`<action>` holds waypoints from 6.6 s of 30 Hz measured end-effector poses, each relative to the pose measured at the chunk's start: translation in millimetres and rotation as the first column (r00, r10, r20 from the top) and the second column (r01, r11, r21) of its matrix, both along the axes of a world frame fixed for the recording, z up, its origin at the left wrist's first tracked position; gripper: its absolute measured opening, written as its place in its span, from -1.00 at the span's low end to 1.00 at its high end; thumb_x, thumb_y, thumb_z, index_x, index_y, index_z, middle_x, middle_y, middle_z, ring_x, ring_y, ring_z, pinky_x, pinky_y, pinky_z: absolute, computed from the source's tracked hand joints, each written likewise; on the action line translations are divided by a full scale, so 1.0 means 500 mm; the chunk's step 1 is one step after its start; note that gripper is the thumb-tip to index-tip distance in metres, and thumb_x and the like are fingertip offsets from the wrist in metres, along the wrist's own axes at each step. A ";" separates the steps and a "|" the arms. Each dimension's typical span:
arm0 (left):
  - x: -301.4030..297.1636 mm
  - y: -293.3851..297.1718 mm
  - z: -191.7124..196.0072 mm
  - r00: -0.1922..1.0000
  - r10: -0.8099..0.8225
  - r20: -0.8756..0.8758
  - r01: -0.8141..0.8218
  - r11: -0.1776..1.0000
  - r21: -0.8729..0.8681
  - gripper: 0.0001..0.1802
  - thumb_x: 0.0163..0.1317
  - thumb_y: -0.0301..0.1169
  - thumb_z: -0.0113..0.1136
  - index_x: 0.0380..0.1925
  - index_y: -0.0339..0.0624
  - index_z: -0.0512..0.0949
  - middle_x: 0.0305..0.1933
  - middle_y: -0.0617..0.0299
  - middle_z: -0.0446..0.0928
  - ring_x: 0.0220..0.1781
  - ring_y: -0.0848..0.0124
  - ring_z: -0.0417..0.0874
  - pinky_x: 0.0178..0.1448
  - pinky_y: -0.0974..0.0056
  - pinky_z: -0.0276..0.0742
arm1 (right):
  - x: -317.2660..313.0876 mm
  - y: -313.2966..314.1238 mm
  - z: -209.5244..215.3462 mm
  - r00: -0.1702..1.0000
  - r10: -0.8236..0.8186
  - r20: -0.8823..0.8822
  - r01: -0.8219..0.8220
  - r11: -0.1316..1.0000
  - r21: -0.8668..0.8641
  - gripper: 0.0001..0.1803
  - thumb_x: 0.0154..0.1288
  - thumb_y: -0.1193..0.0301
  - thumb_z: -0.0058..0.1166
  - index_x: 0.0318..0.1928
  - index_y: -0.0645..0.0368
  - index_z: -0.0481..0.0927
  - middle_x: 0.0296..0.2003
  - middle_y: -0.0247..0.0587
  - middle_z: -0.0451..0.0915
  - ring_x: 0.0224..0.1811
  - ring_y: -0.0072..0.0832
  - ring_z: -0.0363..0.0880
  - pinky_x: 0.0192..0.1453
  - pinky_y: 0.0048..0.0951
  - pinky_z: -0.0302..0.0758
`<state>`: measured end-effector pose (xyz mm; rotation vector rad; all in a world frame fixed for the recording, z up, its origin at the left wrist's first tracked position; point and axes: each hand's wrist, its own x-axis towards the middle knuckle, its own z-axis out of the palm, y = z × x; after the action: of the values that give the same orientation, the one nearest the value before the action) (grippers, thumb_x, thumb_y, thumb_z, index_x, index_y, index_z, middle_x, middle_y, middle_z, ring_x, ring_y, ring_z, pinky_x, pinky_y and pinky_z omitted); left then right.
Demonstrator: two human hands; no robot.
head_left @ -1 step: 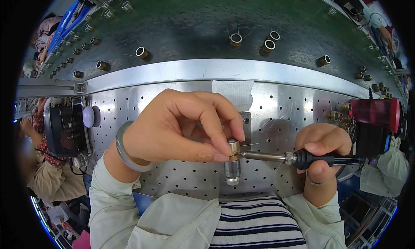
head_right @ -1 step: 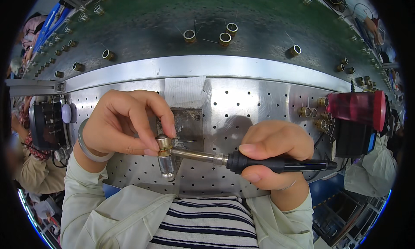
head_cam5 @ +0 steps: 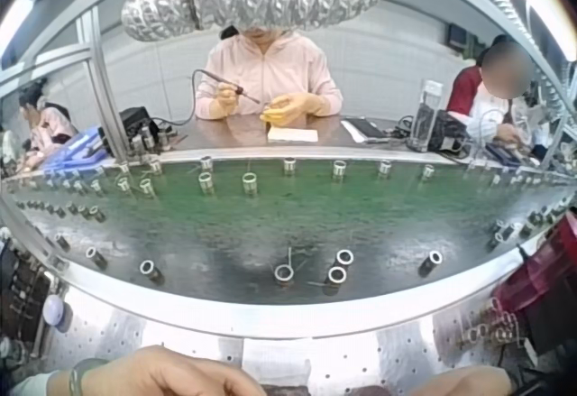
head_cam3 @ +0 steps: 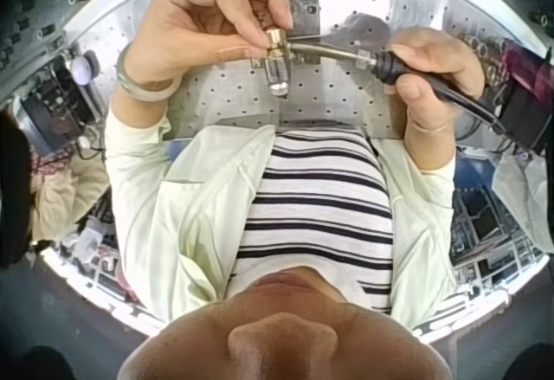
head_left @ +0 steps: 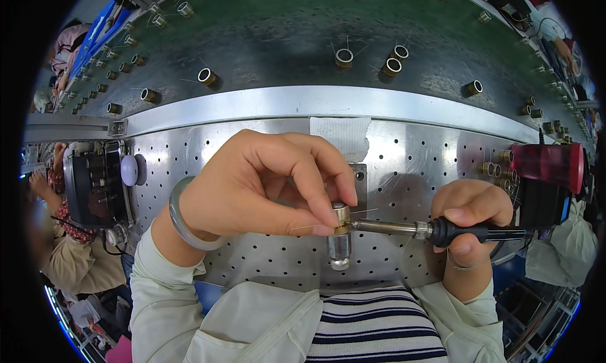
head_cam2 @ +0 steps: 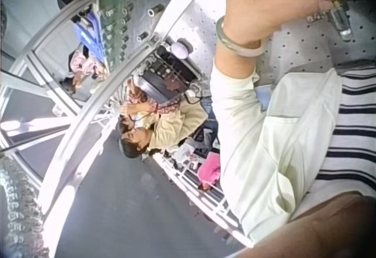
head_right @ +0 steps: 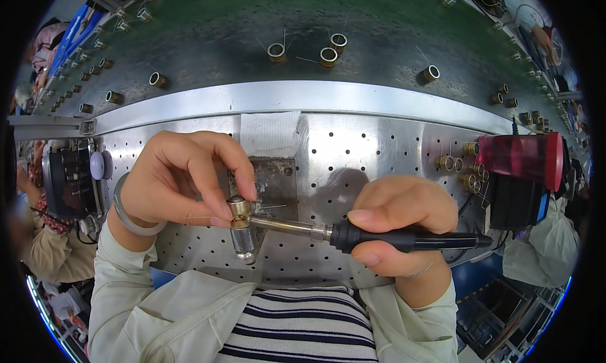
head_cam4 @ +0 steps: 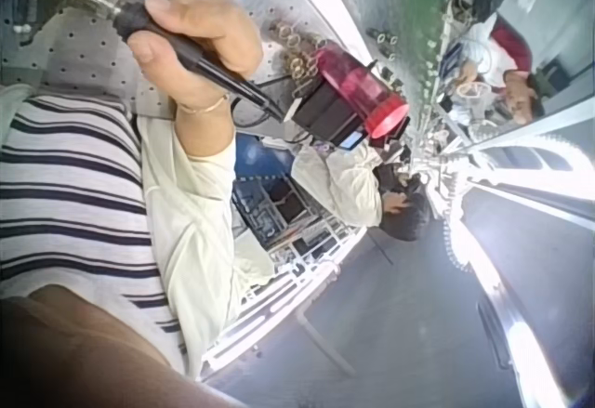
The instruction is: The person uses a soldering iron to solder small cylindrical metal components on a perforated metal workbench. They repeatedly pick up a component, apply the soldering iron to a specific point, and place the component back on the workbench. The task is performed in a factory setting with other workers visible in the background.
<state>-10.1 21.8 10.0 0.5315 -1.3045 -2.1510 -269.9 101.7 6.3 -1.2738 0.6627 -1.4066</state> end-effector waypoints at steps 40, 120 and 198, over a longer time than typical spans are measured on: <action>0.007 -0.017 0.004 0.986 -0.152 0.071 0.139 0.977 0.159 -0.66 -0.15 -0.76 0.33 -0.26 -0.49 0.61 -0.18 -0.17 0.55 -0.20 0.26 0.64 -0.12 0.38 0.61 | 0.000 -0.003 0.000 0.999 0.004 -0.047 -0.006 0.998 -0.055 -0.70 -0.14 0.61 0.34 -0.31 0.41 0.58 -0.57 -0.04 0.56 -0.63 -0.38 0.52 -0.55 -0.53 0.41; 0.003 -0.023 0.015 0.969 -0.212 0.126 0.193 0.970 0.149 -0.70 -0.05 -0.61 0.30 -0.23 -0.39 0.64 -0.13 0.03 0.49 -0.06 0.31 0.48 0.03 0.32 0.38 | 0.002 0.014 0.017 0.984 -0.160 0.073 0.145 0.974 0.173 -0.80 -0.01 0.59 0.27 -0.37 0.34 0.51 -0.56 -0.15 0.53 -0.62 -0.52 0.52 -0.50 -0.58 0.44; 0.000 -0.014 0.013 0.985 -0.136 0.111 0.124 0.986 0.109 -0.68 -0.08 -0.72 0.29 -0.22 -0.49 0.60 -0.16 -0.13 0.53 -0.18 0.31 0.59 -0.14 0.41 0.55 | -0.011 -0.010 -0.006 0.996 0.012 -0.083 -0.020 0.995 -0.100 -0.70 -0.15 0.61 0.34 -0.32 0.39 0.57 -0.57 -0.05 0.55 -0.64 -0.40 0.52 -0.56 -0.56 0.40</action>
<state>-9.9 14.6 16.6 0.6393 -1.3301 -2.3345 -275.4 96.6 3.5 -1.4200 0.6427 -1.3949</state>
